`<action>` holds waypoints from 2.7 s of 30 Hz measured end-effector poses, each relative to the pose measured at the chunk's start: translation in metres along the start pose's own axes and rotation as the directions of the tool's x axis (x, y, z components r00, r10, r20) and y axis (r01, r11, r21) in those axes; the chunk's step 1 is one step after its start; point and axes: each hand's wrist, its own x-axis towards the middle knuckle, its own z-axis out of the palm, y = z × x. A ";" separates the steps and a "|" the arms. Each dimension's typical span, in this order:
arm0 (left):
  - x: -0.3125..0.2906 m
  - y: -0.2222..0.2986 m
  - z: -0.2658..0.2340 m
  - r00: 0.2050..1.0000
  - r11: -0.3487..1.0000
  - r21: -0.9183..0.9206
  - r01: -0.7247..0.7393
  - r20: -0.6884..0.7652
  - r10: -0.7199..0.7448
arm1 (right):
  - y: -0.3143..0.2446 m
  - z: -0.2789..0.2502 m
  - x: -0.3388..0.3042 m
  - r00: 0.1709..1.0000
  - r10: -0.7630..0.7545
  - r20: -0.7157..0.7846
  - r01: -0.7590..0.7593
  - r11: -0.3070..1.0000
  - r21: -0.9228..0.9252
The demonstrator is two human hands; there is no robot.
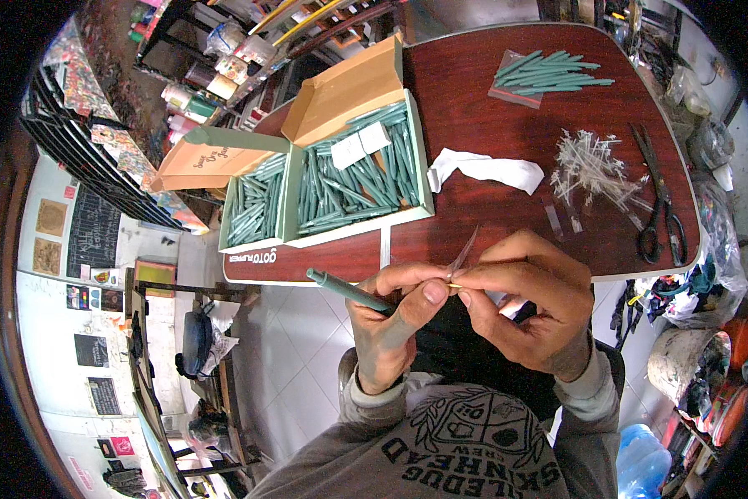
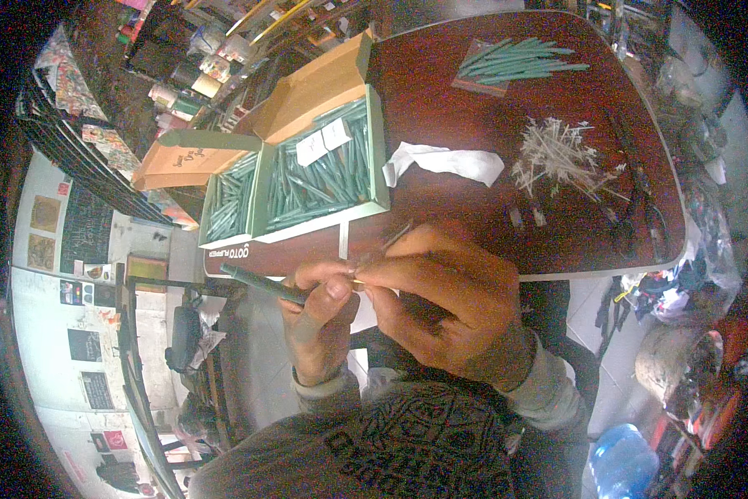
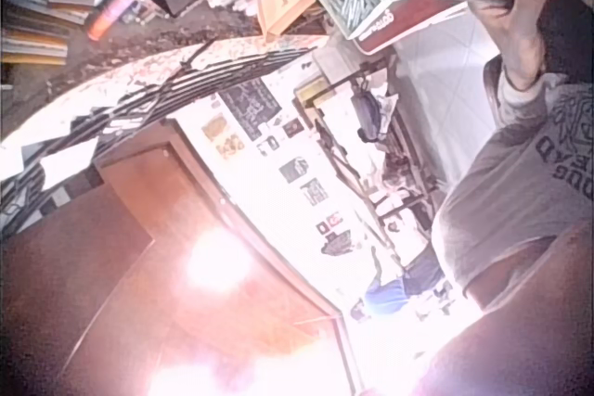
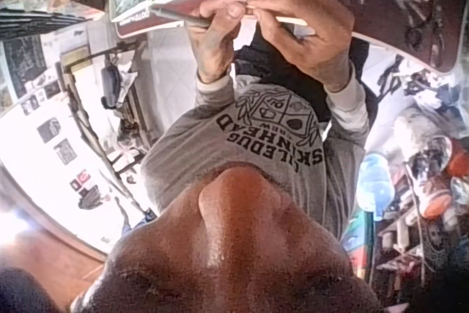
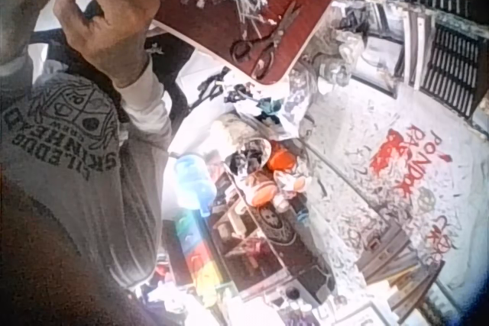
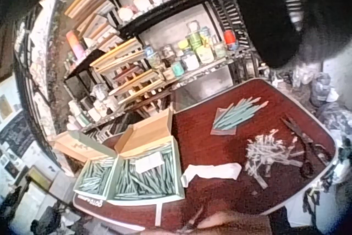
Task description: The person assembles green cylindrical components by inserting small white plastic parts and springs into them by hand.
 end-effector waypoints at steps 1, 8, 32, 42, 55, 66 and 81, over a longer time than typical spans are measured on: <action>0.000 -0.001 -0.002 0.999 0.998 -0.059 0.008 0.033 -0.006 | 0.000 0.000 0.000 1.000 -0.002 0.001 0.002 1.000 -0.006; 0.000 -0.004 -0.010 0.997 0.988 -0.140 0.062 0.061 -0.054 | -0.001 -0.001 0.001 1.000 0.021 0.016 -0.021 1.000 0.020; 0.019 -0.014 -0.022 0.846 0.824 0.248 -0.510 0.319 0.427 | 0.014 -0.004 -0.010 0.908 0.280 0.310 -0.418 0.582 0.698; 0.007 -0.013 -0.014 0.925 0.922 0.072 -0.380 0.010 0.380 | -0.004 0.018 -0.012 0.981 0.168 -0.093 -0.134 0.947 0.292; 0.008 -0.009 -0.019 0.941 0.929 0.149 -0.339 0.062 0.334 | -0.008 0.012 -0.007 0.987 0.143 -0.072 -0.126 0.972 0.196; 0.008 -0.005 -0.021 0.955 0.941 0.166 -0.295 0.093 0.283 | -0.007 0.010 -0.006 0.990 0.127 -0.057 -0.115 0.978 0.172; 0.009 -0.008 -0.021 0.951 0.941 0.142 -0.307 0.075 0.299 | -0.004 0.011 -0.005 0.992 0.122 -0.039 -0.113 0.976 0.186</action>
